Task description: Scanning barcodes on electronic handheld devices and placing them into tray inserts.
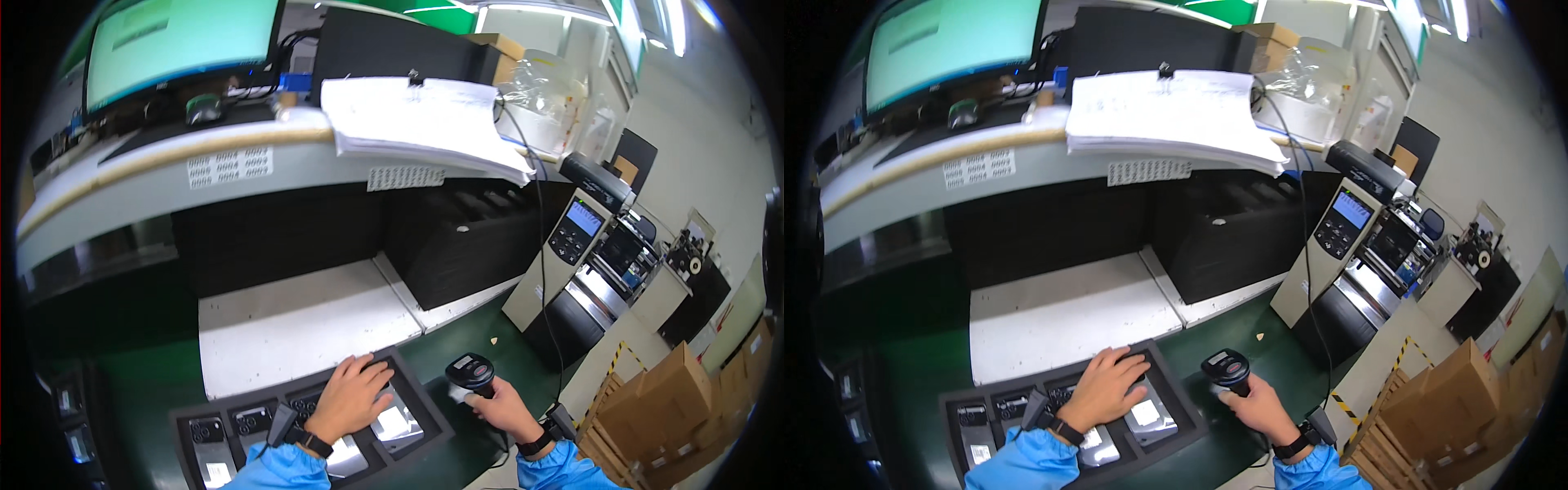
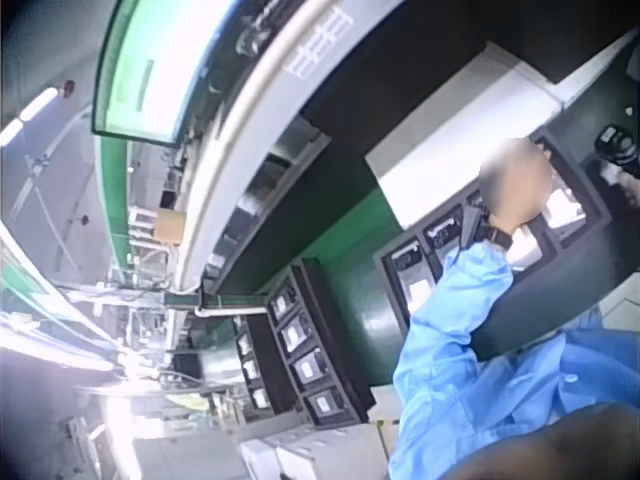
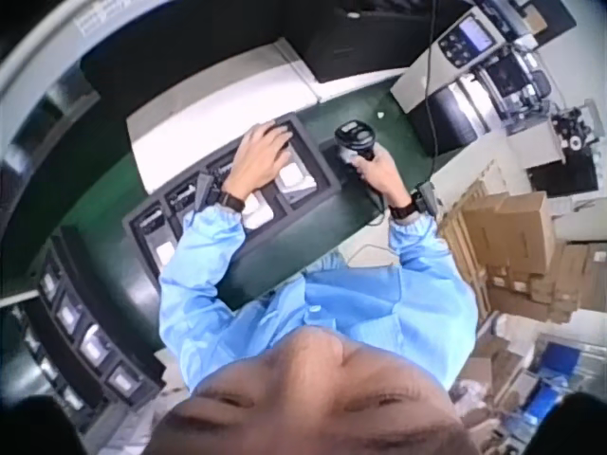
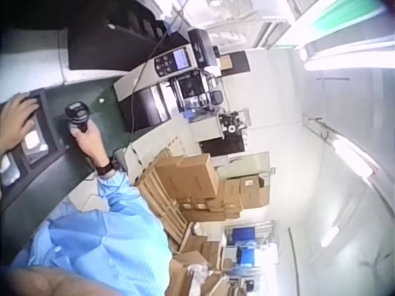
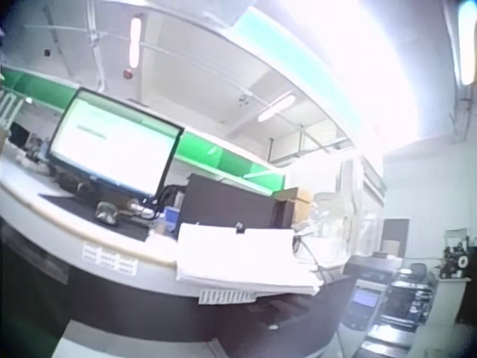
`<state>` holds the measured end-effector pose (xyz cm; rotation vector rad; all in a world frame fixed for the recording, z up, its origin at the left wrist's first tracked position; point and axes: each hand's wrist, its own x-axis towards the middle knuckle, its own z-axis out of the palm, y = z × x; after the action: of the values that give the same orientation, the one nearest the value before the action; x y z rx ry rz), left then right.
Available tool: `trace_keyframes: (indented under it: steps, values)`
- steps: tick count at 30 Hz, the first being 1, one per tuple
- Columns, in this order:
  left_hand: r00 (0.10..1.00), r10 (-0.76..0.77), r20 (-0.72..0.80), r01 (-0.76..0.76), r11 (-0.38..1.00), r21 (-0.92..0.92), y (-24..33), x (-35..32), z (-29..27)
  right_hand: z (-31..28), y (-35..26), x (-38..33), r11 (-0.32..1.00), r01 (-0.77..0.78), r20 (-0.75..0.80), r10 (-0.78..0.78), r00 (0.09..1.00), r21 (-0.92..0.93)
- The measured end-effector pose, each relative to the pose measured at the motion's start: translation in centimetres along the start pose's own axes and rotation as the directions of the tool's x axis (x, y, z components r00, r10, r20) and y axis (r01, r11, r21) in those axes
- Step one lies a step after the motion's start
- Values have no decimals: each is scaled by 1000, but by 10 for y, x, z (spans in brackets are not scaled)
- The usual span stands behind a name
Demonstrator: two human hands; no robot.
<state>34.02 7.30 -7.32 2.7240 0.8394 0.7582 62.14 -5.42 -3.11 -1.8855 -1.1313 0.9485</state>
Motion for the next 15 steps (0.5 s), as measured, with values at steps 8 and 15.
trace_keyframes:
  steps: [8, 15]
  values:
    - [1000, 8, 19, -10, 997, 79, 5, 1, -4, -8, 7, 34, 942, -22, -113, -17, 993, -336]
    - [998, -31, 58, 29, 999, 44, 3, 2, -2, 4, -19, 31, 820, 300, -296, -478, 827, -487]
